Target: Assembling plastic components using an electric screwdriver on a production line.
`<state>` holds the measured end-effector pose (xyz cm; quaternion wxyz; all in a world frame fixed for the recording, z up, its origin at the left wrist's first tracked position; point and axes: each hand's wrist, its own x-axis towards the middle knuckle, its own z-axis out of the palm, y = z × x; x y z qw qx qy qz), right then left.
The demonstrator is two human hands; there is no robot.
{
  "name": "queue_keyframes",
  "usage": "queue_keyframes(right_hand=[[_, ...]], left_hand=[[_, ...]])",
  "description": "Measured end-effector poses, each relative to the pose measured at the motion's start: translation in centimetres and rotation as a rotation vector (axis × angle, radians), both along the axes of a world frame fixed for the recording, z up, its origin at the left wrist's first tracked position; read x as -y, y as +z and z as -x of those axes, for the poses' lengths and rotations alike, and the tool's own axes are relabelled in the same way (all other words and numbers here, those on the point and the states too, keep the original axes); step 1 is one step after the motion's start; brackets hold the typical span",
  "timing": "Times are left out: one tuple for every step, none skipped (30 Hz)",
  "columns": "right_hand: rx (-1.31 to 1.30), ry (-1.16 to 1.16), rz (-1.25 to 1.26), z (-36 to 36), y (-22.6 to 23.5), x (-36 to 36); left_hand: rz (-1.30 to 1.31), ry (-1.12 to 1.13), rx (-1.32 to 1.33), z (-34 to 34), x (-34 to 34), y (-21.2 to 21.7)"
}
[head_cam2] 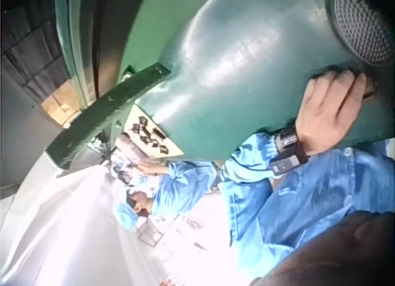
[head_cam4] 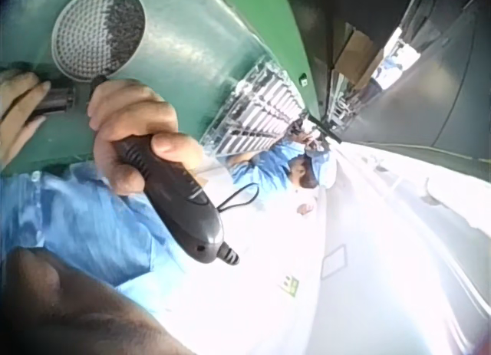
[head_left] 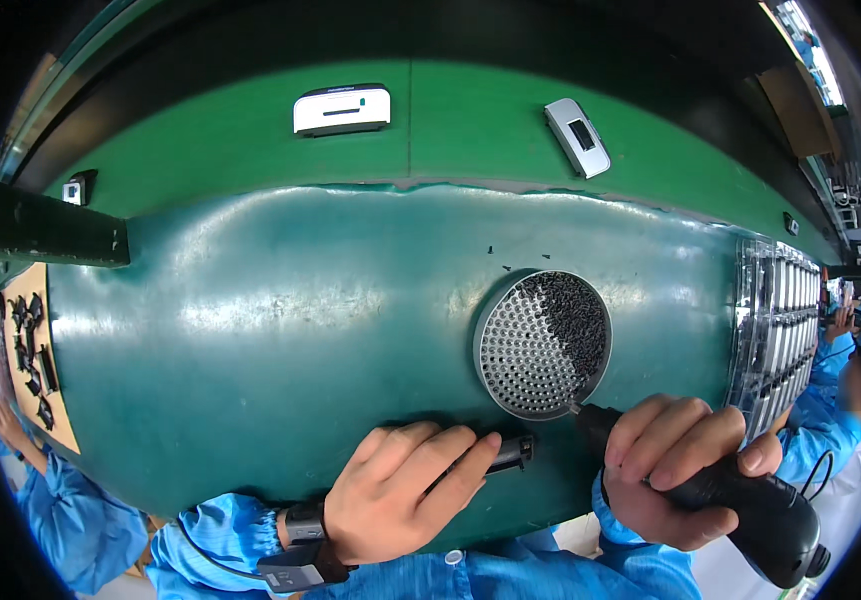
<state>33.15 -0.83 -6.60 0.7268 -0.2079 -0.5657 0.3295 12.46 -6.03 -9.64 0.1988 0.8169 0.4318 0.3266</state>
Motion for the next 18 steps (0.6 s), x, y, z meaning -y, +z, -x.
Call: queue_keyframes(right_hand=[[0.017,0.018,0.008,-0.3,0.1,-0.1],[0.034,0.034,0.014,-0.6,0.3,-0.1],[0.038,0.042,0.017,-0.2,0.2,0.1],[0.004,0.034,0.030,0.3,0.0,0.2],[-0.030,0.025,0.044,0.7,-0.1,0.3],[-0.031,0.024,0.042,0.6,-0.2,0.4],[-0.025,0.023,0.041,0.5,-0.3,0.4],[-0.018,0.022,0.040,0.4,-0.4,0.4],[-0.019,0.023,0.038,0.4,-0.4,0.5],[0.000,0.031,0.057,0.3,-0.4,0.7],[0.019,0.046,0.077,0.5,-0.4,0.7],[0.022,0.044,0.074,0.5,-0.2,0.8],[0.030,0.040,0.075,0.5,-0.1,0.9],[0.039,0.036,0.077,0.5,0.1,1.0],[0.037,0.037,0.073,0.6,0.3,1.1],[0.029,0.045,0.072,0.7,0.5,1.2],[0.020,0.052,0.071,0.7,0.7,1.2],[0.019,0.054,0.068,0.8,0.9,1.2]], left_hand=[[0.000,-0.003,0.000,-0.1,0.0,0.1],[0.004,-0.016,-0.001,-0.3,-0.2,0.4],[0.012,-0.015,0.003,0.1,0.0,0.3],[0.014,-0.008,0.007,0.5,0.2,0.1],[0.014,-0.002,0.011,0.8,0.4,0.0],[0.011,-0.004,0.009,0.7,0.5,0.1],[0.009,-0.005,0.008,0.7,0.6,0.3],[0.026,-0.009,-0.011,0.7,0.8,0.4],[0.043,-0.012,-0.029,0.8,0.9,0.6],[0.042,-0.010,-0.030,0.8,1.1,0.6],[0.045,-0.002,-0.029,1.0,1.3,0.6],[0.044,-0.003,-0.023,0.9,1.3,0.7],[0.042,-0.004,-0.021,1.0,1.3,0.8],[0.030,-0.007,-0.003,1.0,1.3,0.8],[0.018,-0.008,0.010,1.0,1.3,1.0],[0.015,-0.006,0.008,1.0,1.4,1.2],[0.010,-0.006,0.010,1.0,1.5,1.4],[0.005,-0.006,0.012,1.0,1.6,1.6]])
